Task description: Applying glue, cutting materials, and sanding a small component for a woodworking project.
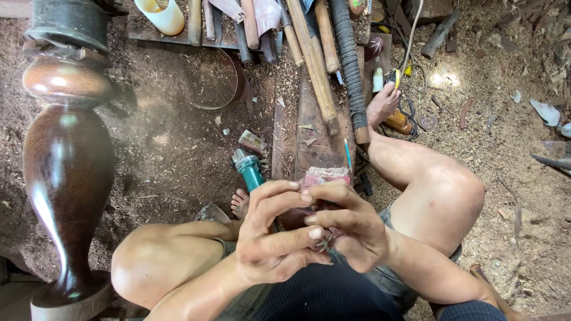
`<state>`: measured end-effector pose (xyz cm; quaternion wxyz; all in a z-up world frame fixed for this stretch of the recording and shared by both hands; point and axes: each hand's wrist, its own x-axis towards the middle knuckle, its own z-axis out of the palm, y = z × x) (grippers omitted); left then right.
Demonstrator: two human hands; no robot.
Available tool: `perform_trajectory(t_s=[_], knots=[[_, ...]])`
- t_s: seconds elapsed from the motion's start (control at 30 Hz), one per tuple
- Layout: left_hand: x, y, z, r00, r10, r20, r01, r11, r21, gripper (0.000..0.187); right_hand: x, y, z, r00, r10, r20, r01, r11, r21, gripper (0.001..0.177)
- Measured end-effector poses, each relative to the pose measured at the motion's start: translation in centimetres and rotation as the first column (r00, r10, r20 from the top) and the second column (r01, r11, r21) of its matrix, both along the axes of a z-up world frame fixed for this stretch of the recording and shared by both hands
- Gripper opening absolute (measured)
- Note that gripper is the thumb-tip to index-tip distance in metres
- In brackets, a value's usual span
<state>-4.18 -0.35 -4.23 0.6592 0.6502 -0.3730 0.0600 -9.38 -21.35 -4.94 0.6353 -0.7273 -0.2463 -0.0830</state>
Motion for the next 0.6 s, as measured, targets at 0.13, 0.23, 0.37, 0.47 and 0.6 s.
perform_trajectory(t_s=[0.13, 0.23, 0.37, 0.47, 0.6], knots=[[0.0, 0.0, -0.9, 0.991, 0.046, 0.124, -0.058, 0.994, 0.09, 0.049, 0.1, -0.1, 0.2, 0.985, 0.113, -0.131, -0.084, 0.974, 0.213, 0.051], [0.2, -0.1, -1.5, 0.996, 0.066, 0.058, -0.069, 0.996, 0.054, 0.069, 0.1, -0.4, 0.1, 0.995, 0.089, -0.046, -0.082, 0.989, 0.126, 0.053], [0.5, 0.1, -0.9, 0.999, -0.026, 0.04, 0.018, 0.983, 0.185, 0.08, -0.3, -0.7, -0.6, 0.998, 0.057, -0.026, -0.054, 0.992, 0.118, 0.047], [0.5, 0.0, -0.8, 0.997, -0.083, 0.0, 0.082, 0.984, 0.155, 0.079, -0.3, -0.9, -0.1, 0.999, 0.054, -0.001, -0.053, 0.988, 0.144, 0.046], [1.0, 0.1, 0.1, 0.992, -0.127, 0.001, 0.126, 0.985, 0.118, 0.069, 0.9, -1.3, 1.7, 0.998, 0.045, -0.039, -0.043, 0.998, 0.05, 0.05]])
